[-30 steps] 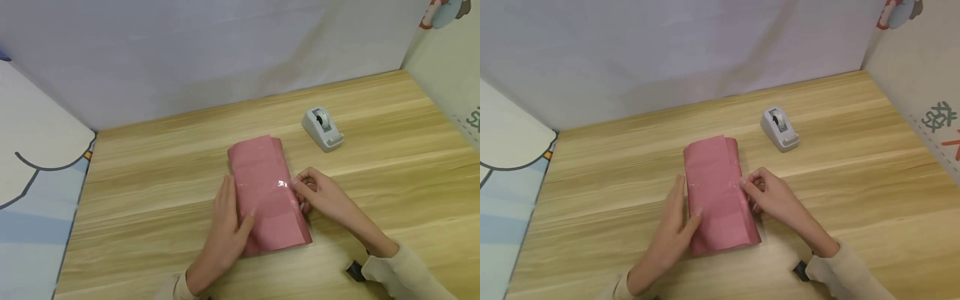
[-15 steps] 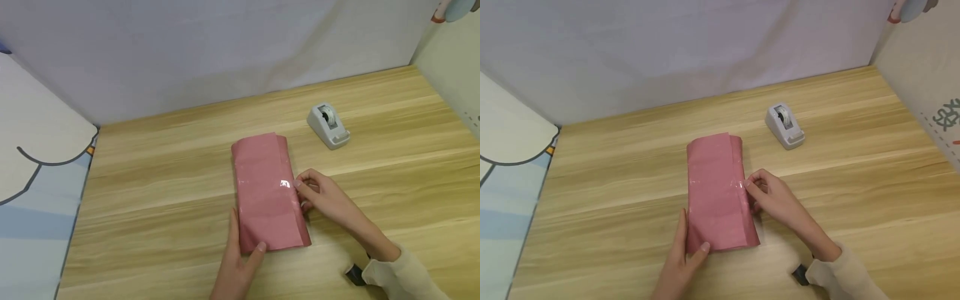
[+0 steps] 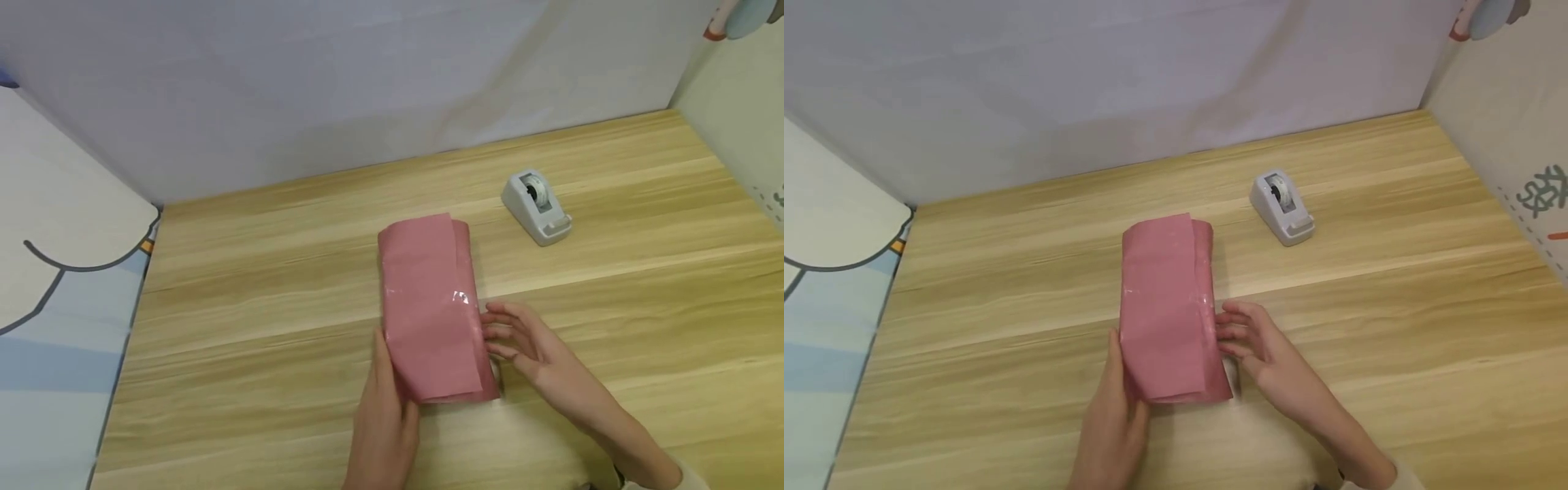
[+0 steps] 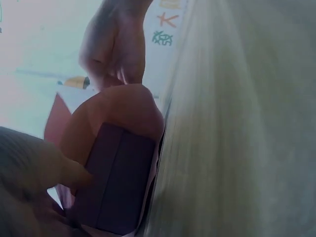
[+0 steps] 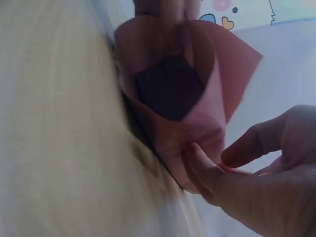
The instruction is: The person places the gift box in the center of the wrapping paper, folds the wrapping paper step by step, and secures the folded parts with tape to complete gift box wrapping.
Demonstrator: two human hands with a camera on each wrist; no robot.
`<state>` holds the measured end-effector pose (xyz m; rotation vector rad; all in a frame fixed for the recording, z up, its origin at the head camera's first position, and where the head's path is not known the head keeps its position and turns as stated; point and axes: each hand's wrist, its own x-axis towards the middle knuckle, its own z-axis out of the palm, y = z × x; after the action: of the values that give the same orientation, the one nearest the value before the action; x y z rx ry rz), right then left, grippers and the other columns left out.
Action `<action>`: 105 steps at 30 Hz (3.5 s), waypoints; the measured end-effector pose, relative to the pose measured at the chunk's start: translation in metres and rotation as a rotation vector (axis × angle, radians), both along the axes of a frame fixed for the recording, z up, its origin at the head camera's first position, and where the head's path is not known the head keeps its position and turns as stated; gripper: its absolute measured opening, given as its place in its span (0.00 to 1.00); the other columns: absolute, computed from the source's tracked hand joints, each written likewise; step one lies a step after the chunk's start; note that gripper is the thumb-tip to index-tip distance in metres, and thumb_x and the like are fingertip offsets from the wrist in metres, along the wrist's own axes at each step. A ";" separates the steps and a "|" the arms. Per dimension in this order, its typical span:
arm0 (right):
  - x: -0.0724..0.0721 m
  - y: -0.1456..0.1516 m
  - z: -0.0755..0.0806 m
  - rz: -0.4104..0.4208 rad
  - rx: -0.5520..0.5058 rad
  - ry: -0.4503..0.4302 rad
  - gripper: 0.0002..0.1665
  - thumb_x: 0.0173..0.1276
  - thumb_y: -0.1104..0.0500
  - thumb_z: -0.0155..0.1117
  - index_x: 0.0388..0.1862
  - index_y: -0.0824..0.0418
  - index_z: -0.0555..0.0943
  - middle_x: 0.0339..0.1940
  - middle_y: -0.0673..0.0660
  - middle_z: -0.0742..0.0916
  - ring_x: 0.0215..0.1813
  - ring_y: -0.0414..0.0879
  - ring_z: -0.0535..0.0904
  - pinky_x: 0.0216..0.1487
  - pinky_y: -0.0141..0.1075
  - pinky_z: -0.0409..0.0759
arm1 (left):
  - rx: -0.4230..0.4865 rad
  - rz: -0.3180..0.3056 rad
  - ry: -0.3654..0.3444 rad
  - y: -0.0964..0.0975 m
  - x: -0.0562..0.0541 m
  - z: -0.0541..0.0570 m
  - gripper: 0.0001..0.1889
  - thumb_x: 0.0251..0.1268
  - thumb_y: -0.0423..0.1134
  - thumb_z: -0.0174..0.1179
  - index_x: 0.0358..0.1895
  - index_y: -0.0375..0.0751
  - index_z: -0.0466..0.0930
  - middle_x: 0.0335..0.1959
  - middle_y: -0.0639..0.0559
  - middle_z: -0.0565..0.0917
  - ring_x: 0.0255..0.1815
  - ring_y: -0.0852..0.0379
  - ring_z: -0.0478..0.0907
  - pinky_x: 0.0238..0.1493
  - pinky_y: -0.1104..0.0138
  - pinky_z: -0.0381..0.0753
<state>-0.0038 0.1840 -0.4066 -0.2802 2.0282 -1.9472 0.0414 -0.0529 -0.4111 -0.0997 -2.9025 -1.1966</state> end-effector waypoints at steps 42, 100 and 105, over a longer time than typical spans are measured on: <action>-0.007 -0.016 0.016 0.172 0.821 1.037 0.21 0.76 0.59 0.62 0.65 0.64 0.82 0.64 0.56 0.85 0.67 0.52 0.81 0.68 0.48 0.81 | -0.418 -0.546 0.623 -0.034 -0.069 0.015 0.21 0.69 0.45 0.69 0.63 0.44 0.85 0.65 0.52 0.85 0.72 0.43 0.78 0.74 0.55 0.75; 0.004 -0.024 0.009 -0.163 0.956 0.255 0.24 0.65 0.46 0.75 0.46 0.60 0.76 0.26 0.49 0.79 0.23 0.40 0.70 0.22 0.35 0.67 | -0.788 -0.562 0.594 -0.006 -0.085 0.023 0.21 0.49 0.26 0.69 0.44 0.42 0.70 0.40 0.50 0.70 0.43 0.51 0.70 0.52 0.59 0.78; -0.011 -0.029 0.001 -0.148 0.988 0.293 0.21 0.65 0.50 0.76 0.41 0.62 0.76 0.21 0.52 0.77 0.20 0.45 0.70 0.20 0.38 0.65 | -0.884 -0.619 0.589 -0.004 -0.088 0.027 0.25 0.49 0.34 0.75 0.47 0.44 0.69 0.41 0.51 0.69 0.43 0.53 0.68 0.48 0.64 0.74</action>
<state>-0.0148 0.1553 -0.4060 -0.1716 2.9655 -0.7775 -0.0469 -0.0572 -0.3842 -1.1602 -2.6229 0.2344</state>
